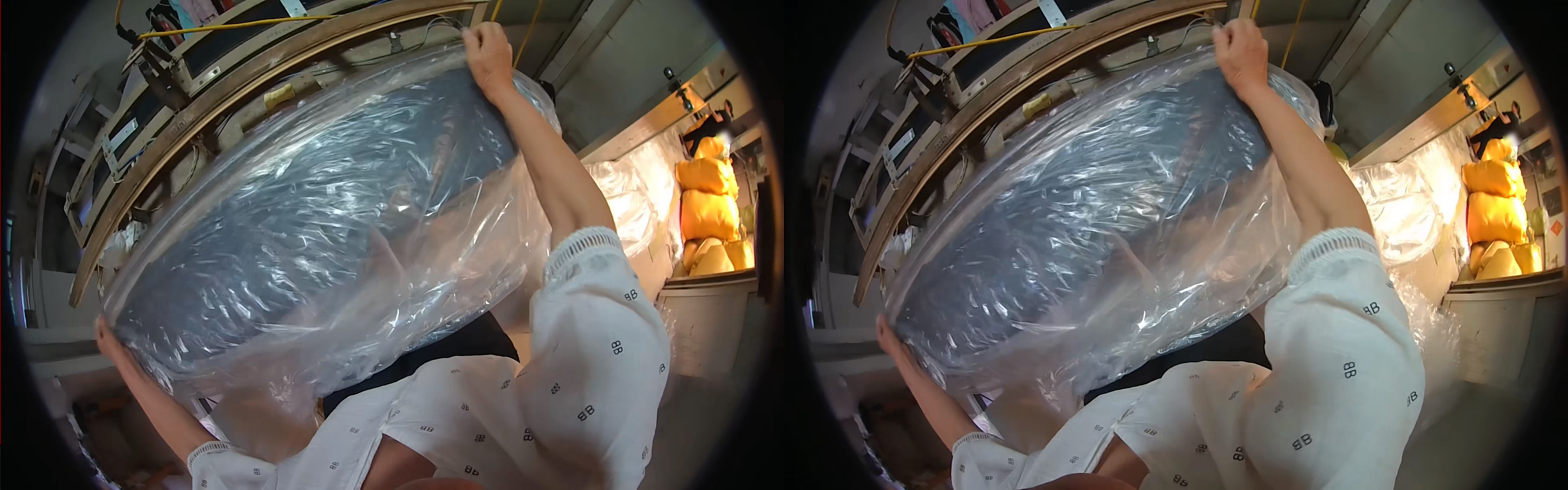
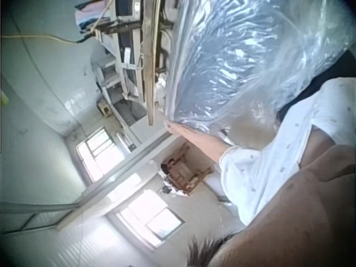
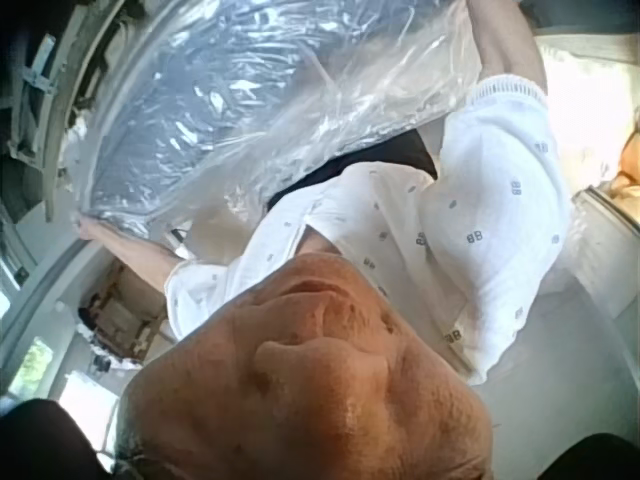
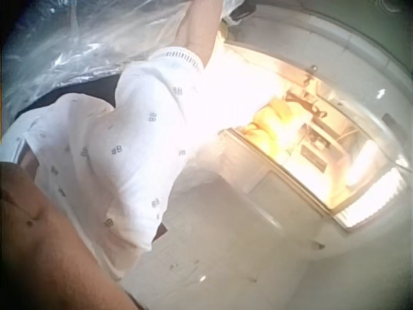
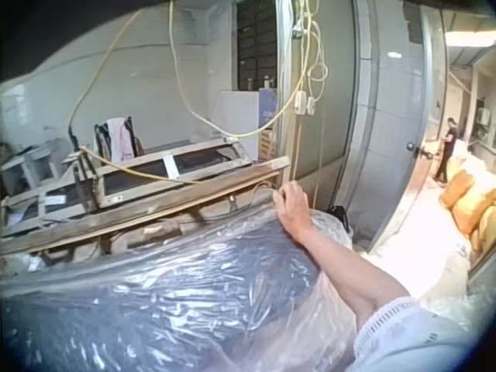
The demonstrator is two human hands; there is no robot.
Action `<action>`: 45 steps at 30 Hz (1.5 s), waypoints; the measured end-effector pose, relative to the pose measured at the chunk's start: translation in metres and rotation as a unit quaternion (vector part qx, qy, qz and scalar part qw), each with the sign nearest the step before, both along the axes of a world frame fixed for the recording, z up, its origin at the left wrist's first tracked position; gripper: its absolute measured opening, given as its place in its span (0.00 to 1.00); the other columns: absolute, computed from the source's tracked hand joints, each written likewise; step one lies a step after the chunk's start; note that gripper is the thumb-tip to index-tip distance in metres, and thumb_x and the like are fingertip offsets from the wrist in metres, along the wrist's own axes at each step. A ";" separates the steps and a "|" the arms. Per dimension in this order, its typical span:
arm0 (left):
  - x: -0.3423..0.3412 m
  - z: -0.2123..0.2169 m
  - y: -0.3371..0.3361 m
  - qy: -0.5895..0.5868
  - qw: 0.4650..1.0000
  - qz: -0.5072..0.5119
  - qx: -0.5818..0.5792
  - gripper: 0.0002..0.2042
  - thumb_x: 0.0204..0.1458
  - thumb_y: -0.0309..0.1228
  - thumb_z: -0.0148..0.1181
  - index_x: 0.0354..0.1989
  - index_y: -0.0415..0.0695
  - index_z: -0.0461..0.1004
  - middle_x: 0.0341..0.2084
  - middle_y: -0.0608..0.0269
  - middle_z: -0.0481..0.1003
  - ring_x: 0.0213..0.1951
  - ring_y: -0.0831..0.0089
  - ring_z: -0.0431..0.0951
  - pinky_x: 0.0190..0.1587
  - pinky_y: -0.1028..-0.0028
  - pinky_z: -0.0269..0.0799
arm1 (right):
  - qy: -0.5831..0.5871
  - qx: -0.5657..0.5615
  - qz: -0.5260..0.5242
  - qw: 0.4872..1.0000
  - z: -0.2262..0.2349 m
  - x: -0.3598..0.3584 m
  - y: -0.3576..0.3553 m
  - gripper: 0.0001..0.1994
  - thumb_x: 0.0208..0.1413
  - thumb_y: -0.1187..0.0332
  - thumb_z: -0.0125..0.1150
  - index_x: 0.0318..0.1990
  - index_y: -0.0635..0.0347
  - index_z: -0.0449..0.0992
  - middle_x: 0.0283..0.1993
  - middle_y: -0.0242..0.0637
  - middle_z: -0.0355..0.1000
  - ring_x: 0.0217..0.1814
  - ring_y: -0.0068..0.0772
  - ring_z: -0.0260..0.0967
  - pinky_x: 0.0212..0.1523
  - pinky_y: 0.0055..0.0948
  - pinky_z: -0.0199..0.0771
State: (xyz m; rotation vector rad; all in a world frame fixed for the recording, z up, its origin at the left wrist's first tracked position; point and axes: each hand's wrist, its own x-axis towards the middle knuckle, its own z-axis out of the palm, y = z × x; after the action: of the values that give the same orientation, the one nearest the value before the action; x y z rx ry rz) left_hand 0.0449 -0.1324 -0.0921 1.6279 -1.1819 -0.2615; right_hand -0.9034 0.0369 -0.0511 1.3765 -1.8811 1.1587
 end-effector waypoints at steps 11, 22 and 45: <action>0.035 0.053 0.092 -0.537 0.826 0.153 0.076 0.21 0.48 0.38 0.55 0.48 0.37 0.69 0.46 0.45 0.70 0.47 0.49 0.70 0.50 0.59 0.64 | -0.155 0.090 0.045 0.983 -0.032 0.120 0.277 0.15 0.42 0.73 0.61 0.39 0.63 0.66 0.41 0.41 0.63 0.40 0.37 0.61 0.42 0.31 0.62; -0.450 0.045 0.161 -0.204 0.862 -0.459 -0.067 0.07 0.53 0.29 0.54 0.31 0.37 0.66 0.38 0.60 0.71 0.40 0.73 0.69 0.44 0.78 0.63 | -0.505 0.131 0.148 0.840 -0.073 0.060 0.288 0.12 0.52 0.64 0.57 0.40 0.59 0.68 0.40 0.28 0.65 0.42 0.21 0.62 0.45 0.21 0.62; -0.313 0.046 0.151 -0.259 0.937 -0.234 0.006 0.11 0.54 0.34 0.55 0.30 0.37 0.70 0.23 0.66 0.69 0.27 0.80 0.65 0.33 0.80 0.63 | -0.459 0.095 0.303 0.830 0.040 0.018 0.279 0.18 0.48 0.76 0.58 0.49 0.58 0.68 0.38 0.24 0.65 0.40 0.15 0.63 0.44 0.17 0.65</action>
State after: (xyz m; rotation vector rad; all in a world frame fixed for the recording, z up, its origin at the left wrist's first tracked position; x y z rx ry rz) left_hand -0.2682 0.0183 -0.0466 1.4452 -1.9802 -0.1375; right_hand -0.8850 0.3160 -0.0109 1.7825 -2.2620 2.3277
